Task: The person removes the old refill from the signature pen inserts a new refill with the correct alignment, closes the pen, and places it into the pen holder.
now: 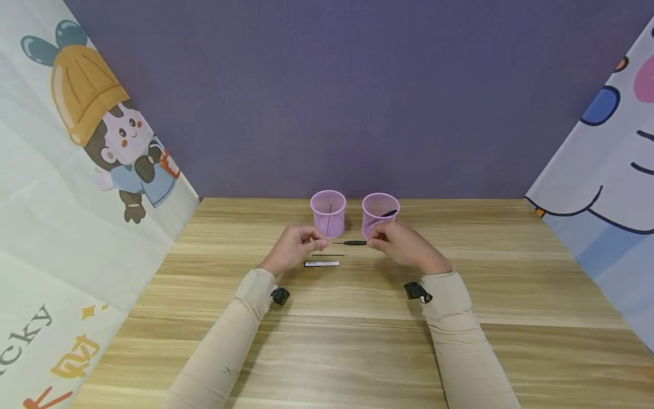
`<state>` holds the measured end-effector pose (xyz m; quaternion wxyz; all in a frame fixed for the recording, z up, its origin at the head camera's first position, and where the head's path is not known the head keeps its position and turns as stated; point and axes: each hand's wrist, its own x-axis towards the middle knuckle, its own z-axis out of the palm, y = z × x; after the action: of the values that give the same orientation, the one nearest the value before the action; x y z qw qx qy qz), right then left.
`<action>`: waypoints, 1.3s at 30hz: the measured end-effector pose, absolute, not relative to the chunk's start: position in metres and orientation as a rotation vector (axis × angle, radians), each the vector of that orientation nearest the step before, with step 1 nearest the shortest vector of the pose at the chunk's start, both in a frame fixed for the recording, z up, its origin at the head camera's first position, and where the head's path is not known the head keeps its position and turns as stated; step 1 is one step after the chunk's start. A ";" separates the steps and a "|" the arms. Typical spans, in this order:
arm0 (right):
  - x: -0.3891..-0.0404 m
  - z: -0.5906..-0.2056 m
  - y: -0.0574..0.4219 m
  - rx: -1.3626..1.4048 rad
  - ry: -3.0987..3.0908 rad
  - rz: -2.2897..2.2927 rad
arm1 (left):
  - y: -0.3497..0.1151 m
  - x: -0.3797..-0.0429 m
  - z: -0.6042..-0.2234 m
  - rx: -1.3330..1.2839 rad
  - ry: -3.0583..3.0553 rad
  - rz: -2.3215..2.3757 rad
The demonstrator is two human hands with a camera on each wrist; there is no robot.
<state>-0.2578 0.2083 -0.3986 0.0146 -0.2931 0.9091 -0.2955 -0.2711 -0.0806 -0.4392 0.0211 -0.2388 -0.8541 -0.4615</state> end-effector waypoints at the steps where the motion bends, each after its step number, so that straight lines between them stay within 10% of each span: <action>1: -0.258 -0.399 0.208 -0.915 2.829 -0.921 | -0.080 -0.271 -0.439 -0.741 -2.649 -1.433; 39: -0.260 -0.398 0.210 -0.861 2.900 -0.900 | -0.094 -0.273 -0.434 -0.673 -2.811 -1.264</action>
<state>-0.2597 0.2097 -0.3975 -0.0073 -0.2728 0.9188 -0.2852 -0.2730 -0.0939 -0.4343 -0.0066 -0.2135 -0.8909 -0.4008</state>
